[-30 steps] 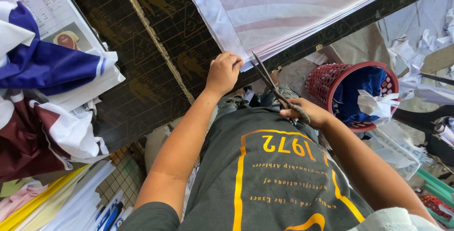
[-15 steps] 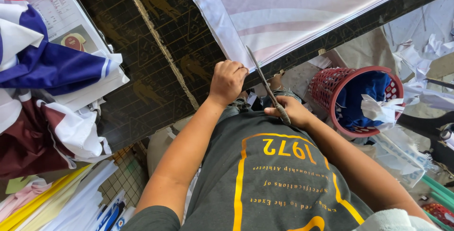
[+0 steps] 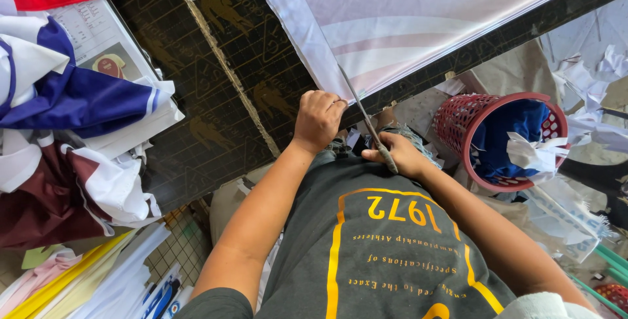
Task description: The person uses large shears to cut a white fabric laid on a dark table, following orange guide lines. They repeatedly reposition the fabric and trim the edges to shape the material.
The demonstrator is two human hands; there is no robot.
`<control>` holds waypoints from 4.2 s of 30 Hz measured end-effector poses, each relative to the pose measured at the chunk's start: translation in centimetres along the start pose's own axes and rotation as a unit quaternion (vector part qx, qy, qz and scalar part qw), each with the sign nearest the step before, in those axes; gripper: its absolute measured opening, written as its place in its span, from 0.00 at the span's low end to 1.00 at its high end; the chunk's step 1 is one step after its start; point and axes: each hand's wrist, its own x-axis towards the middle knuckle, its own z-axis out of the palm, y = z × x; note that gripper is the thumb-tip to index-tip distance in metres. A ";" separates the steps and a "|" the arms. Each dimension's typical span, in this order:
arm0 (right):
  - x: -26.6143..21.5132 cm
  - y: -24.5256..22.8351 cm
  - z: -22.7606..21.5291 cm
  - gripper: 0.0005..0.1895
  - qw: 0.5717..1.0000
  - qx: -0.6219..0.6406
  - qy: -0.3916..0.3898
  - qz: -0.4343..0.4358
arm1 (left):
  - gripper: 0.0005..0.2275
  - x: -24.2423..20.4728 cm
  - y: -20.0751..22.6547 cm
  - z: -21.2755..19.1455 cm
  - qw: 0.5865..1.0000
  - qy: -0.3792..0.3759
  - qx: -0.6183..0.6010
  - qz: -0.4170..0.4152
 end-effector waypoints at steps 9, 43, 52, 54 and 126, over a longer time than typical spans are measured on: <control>2.1 1.6 -0.6 0.21 0.999 0.020 -0.004 -0.044 | 0.04 -0.6 0.0 0.5 1.000 -0.008 0.009 0.015; 2.9 -2.7 0.5 0.16 0.994 0.033 0.070 -0.074 | 0.07 -1.3 -0.3 0.6 0.998 0.043 -0.001 0.035; 4.4 -4.8 -0.5 0.18 0.994 0.067 0.052 -0.061 | 0.08 -0.9 -0.2 0.1 0.998 0.041 0.020 0.035; 4.9 -5.8 -0.2 0.17 0.987 0.126 0.052 -0.081 | 0.06 -1.6 -0.6 0.7 0.998 0.037 0.026 0.036; 20.1 -13.7 -2.4 0.14 0.969 0.216 0.068 -0.101 | 0.09 -1.8 -0.8 1.5 0.999 -0.007 0.033 0.010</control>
